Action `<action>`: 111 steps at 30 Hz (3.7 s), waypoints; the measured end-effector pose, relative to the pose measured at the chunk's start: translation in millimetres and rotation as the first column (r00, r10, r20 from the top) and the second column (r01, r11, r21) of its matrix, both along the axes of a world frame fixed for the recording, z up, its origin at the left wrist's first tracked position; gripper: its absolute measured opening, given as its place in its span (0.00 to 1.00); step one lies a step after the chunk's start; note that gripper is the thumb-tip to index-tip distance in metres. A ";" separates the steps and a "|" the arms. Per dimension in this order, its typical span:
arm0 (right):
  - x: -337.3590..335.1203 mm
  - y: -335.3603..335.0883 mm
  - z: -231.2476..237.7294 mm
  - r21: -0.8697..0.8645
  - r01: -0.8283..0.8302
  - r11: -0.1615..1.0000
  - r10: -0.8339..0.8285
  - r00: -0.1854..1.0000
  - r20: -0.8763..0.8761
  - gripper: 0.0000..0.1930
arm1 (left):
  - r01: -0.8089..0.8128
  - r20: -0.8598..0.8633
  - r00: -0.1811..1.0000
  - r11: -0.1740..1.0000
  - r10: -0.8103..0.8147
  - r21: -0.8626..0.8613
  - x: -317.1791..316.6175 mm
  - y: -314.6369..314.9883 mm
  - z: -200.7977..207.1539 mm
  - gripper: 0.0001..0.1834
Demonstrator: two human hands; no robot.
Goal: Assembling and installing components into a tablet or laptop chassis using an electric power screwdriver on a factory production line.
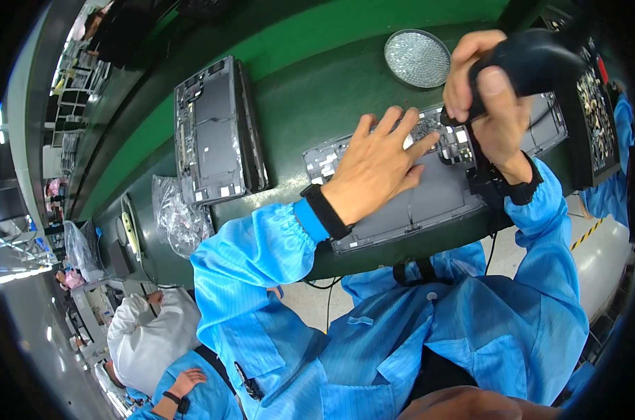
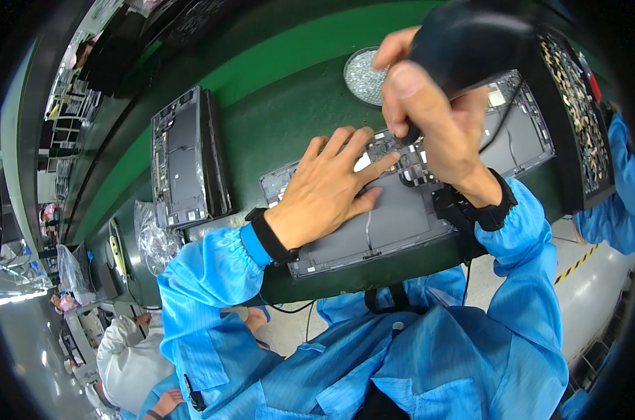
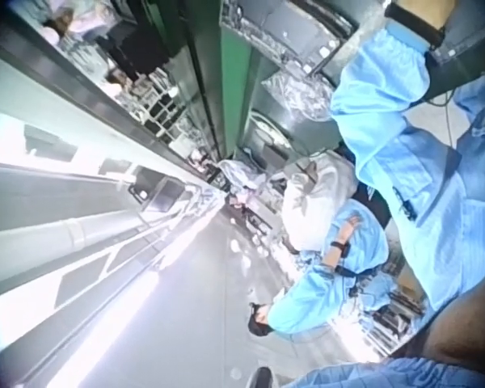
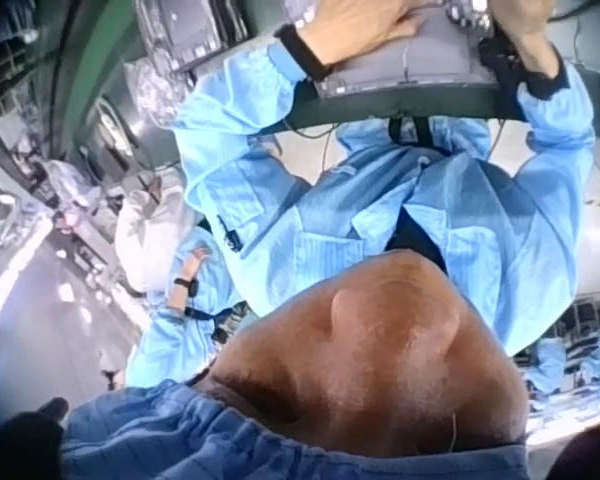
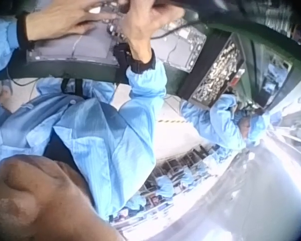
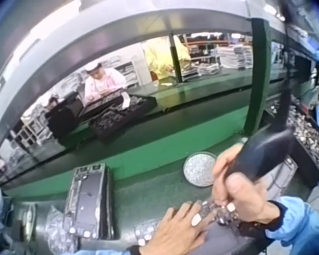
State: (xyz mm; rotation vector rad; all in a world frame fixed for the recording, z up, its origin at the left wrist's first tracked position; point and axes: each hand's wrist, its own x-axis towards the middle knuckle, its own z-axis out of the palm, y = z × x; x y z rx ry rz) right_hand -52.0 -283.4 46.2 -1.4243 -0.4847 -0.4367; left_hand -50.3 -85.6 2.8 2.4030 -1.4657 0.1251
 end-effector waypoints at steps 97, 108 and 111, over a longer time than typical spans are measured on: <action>71.8 -13.1 -32.1 0.180 0.169 0.969 -0.162 0.985 -0.055 0.10 | -0.451 -0.475 0.837 0.835 0.272 -0.316 46.4 59.0 26.2 0.08; 71.0 -10.3 -34.9 0.130 0.154 0.980 -0.145 0.987 -0.070 0.11 | -0.466 -0.504 0.818 0.831 0.275 -0.303 43.0 60.9 14.3 0.08; 72.2 -10.1 -35.5 0.139 0.158 0.978 -0.153 0.987 -0.049 0.11 | -0.464 -0.520 0.811 0.837 0.269 -0.289 41.6 61.9 8.3 0.08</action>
